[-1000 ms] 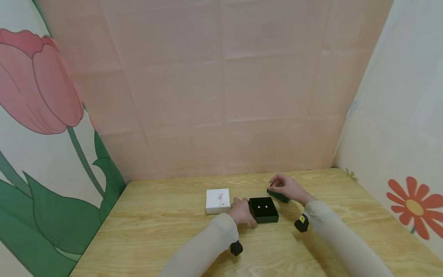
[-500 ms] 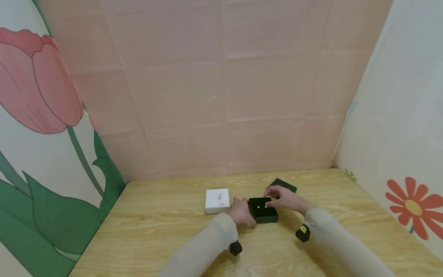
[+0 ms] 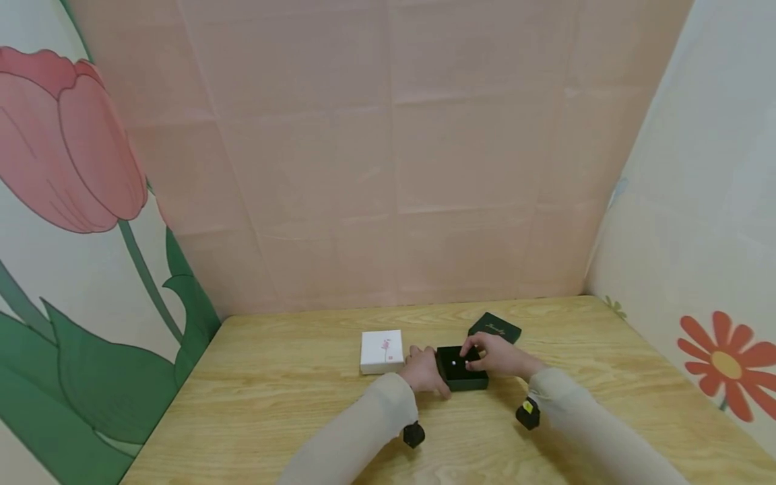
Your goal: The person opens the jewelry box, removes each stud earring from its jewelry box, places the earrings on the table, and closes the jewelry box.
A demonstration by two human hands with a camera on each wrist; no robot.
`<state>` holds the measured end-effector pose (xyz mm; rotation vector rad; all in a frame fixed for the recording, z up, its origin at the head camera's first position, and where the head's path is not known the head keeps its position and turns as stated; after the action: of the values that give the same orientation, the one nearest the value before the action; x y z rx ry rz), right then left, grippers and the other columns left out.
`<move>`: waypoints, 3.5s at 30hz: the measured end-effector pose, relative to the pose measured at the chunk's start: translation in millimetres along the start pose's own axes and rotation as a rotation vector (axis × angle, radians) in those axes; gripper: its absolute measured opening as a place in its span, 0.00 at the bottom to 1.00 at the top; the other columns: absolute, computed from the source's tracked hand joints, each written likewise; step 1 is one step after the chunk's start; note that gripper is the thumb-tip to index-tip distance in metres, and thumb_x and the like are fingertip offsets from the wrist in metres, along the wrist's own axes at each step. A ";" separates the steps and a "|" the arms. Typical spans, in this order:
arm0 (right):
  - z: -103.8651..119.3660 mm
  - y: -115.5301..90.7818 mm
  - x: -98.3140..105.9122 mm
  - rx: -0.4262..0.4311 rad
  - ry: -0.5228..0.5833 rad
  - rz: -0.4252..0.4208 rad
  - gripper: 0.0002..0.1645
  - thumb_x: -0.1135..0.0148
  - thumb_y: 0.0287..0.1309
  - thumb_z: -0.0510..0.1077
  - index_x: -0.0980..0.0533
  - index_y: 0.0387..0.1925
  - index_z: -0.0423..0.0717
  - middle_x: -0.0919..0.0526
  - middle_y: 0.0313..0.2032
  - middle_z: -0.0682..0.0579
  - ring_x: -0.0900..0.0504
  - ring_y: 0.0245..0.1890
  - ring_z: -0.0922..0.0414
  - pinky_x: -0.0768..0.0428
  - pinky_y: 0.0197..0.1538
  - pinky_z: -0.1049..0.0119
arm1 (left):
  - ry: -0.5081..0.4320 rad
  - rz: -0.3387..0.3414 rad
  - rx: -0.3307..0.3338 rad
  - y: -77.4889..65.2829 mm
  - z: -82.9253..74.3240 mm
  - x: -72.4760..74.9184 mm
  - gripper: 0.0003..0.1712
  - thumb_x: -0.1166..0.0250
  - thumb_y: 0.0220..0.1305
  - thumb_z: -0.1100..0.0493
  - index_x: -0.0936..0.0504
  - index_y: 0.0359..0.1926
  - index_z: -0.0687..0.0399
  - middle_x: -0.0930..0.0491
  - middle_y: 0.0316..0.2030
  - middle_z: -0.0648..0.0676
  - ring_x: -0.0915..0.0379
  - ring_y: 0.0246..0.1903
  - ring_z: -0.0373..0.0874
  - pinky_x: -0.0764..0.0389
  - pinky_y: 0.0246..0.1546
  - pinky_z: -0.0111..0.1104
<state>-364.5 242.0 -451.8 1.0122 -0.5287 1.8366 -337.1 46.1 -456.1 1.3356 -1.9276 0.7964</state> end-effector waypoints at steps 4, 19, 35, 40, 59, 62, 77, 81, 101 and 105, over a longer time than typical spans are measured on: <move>0.1 0.5 -1.5 -0.015 -0.024 -0.002 0.10 0.28 0.51 0.42 0.21 0.35 0.50 0.21 0.41 0.52 0.25 0.45 0.51 0.25 0.49 0.47 | -0.002 -0.001 0.006 2.0 1.0 -1.4 0.41 0.16 0.32 0.56 0.27 0.49 0.61 0.36 0.42 0.57 0.37 0.38 0.48 0.26 0.40 0.43; 1.7 -0.2 -3.2 0.010 -0.038 -0.001 0.06 0.30 0.54 0.42 0.22 0.31 0.49 0.21 0.39 0.52 0.29 0.37 0.56 0.30 0.41 0.62 | -0.012 0.000 0.018 1.9 0.4 -1.2 0.41 0.16 0.32 0.56 0.27 0.50 0.61 0.36 0.42 0.58 0.37 0.39 0.49 0.26 0.42 0.43; -1.9 1.1 -3.7 0.013 -0.035 -0.005 0.05 0.32 0.54 0.41 0.22 0.31 0.49 0.21 0.36 0.55 0.27 0.36 0.58 0.27 0.41 0.62 | -0.001 0.010 0.023 0.8 -1.7 0.2 0.43 0.17 0.33 0.56 0.28 0.52 0.61 0.35 0.42 0.58 0.37 0.40 0.49 0.26 0.44 0.43; -4.8 4.1 -2.7 0.003 -0.039 0.002 0.05 0.32 0.55 0.42 0.23 0.30 0.51 0.21 0.36 0.56 0.24 0.39 0.57 0.25 0.44 0.58 | 0.009 0.007 0.023 2.9 -0.6 -0.6 0.43 0.17 0.33 0.56 0.28 0.52 0.61 0.35 0.42 0.58 0.37 0.40 0.49 0.26 0.44 0.43; -0.2 1.1 9.4 0.002 0.079 -0.010 0.03 0.38 0.60 0.40 0.24 0.35 0.46 0.19 0.37 0.53 0.21 0.41 0.57 0.24 0.43 0.62 | -0.003 0.010 0.012 1.3 -1.0 1.3 0.44 0.16 0.32 0.56 0.28 0.52 0.61 0.35 0.42 0.58 0.37 0.40 0.49 0.26 0.44 0.43; -1.6 -0.8 16.4 0.006 0.113 -0.034 0.05 0.38 0.61 0.41 0.24 0.37 0.45 0.19 0.38 0.52 0.20 0.42 0.57 0.23 0.45 0.63 | -0.002 0.007 0.012 -0.4 -2.0 2.0 0.44 0.16 0.32 0.56 0.28 0.53 0.61 0.35 0.42 0.58 0.37 0.40 0.49 0.26 0.44 0.43; -16.6 -21.5 42.3 0.008 0.265 -0.084 0.08 0.41 0.65 0.42 0.26 0.39 0.39 0.22 0.42 0.44 0.21 0.43 0.54 0.22 0.40 0.64 | 0.027 0.009 -0.003 -0.4 -1.6 1.5 0.45 0.16 0.33 0.54 0.28 0.53 0.61 0.34 0.43 0.59 0.37 0.39 0.49 0.25 0.40 0.42; -21.8 -23.9 37.4 0.037 0.250 -0.080 0.08 0.40 0.64 0.41 0.25 0.38 0.38 0.20 0.39 0.44 0.21 0.38 0.60 0.22 0.39 0.68 | 0.034 0.007 0.001 1.7 0.3 0.4 0.45 0.16 0.32 0.54 0.28 0.54 0.61 0.34 0.43 0.59 0.36 0.40 0.49 0.25 0.41 0.42; -25.0 -32.8 10.5 -0.033 0.236 0.105 0.05 0.43 0.57 0.33 0.25 0.36 0.36 0.22 0.30 0.47 0.25 0.26 0.59 0.25 0.28 0.68 | 0.027 0.017 0.008 1.0 0.9 -0.1 0.46 0.16 0.33 0.54 0.28 0.55 0.60 0.34 0.44 0.59 0.37 0.40 0.49 0.25 0.41 0.41; -24.6 -31.5 9.4 -0.054 0.236 0.131 0.05 0.43 0.56 0.33 0.25 0.36 0.35 0.23 0.29 0.48 0.26 0.26 0.59 0.26 0.27 0.68 | 0.034 0.012 0.009 1.5 0.9 0.3 0.46 0.16 0.33 0.53 0.28 0.54 0.60 0.34 0.43 0.59 0.37 0.40 0.49 0.25 0.41 0.41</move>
<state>-349.0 279.1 -460.0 0.7265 -0.5073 2.0140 -338.7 45.7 -456.6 1.3086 -1.9093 0.8291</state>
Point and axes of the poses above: each hand's wrist, its own y-axis towards the middle knuckle, its own x-axis out of the back of the hand, z = x × y, the point moved 2 cm from there along y, towards the middle knuckle
